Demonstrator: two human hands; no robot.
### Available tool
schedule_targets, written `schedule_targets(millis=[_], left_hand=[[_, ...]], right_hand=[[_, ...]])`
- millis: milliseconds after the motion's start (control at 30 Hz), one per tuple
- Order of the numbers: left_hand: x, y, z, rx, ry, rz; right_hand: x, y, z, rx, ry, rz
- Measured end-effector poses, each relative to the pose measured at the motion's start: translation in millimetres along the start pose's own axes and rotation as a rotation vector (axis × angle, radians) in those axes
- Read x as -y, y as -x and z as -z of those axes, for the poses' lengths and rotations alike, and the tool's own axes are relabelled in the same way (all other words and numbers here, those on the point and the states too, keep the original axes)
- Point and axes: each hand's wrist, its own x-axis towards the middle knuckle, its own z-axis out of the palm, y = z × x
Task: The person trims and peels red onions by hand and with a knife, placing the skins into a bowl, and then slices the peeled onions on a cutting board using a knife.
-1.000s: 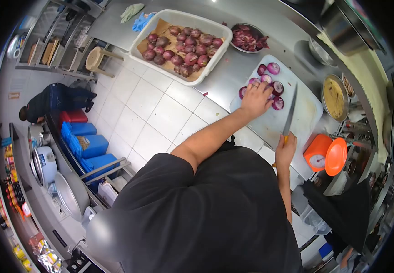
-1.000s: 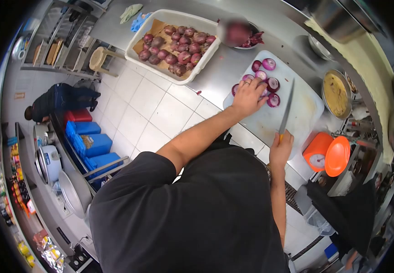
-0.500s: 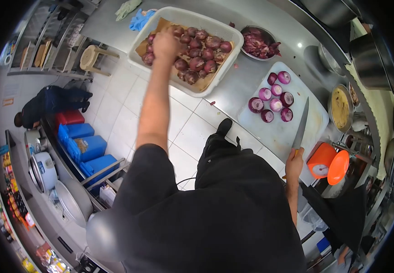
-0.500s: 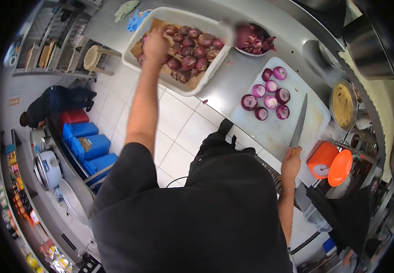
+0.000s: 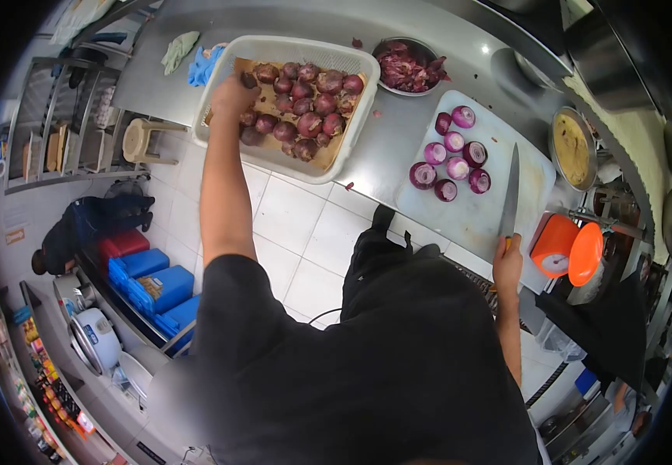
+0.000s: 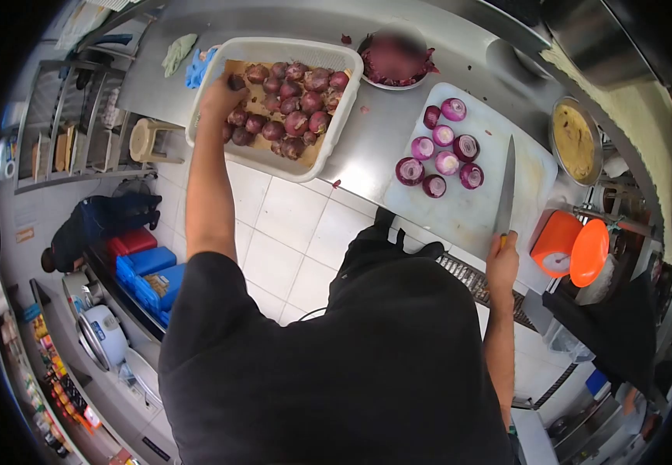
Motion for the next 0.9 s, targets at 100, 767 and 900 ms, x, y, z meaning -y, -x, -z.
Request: schedule_targets(millis=[100, 767, 900], left_hand=[[-23.1, 50.3, 40.9, -0.093, 0.522, -0.109], [-443.5, 373.8, -110.3, 0.409, 0.878, -0.629], [-452.5, 383.4, -124.7, 0.246, 0.561, -0.752]], right_hand=[[-6.7, -0.9, -5.6, -0.002, -0.056, -0.011], [-61.6, 70.8, 48.1, 0.089, -0.241, -0.082], [-59.4, 101.1, 77.1, 0.076, -0.315, -0.094]])
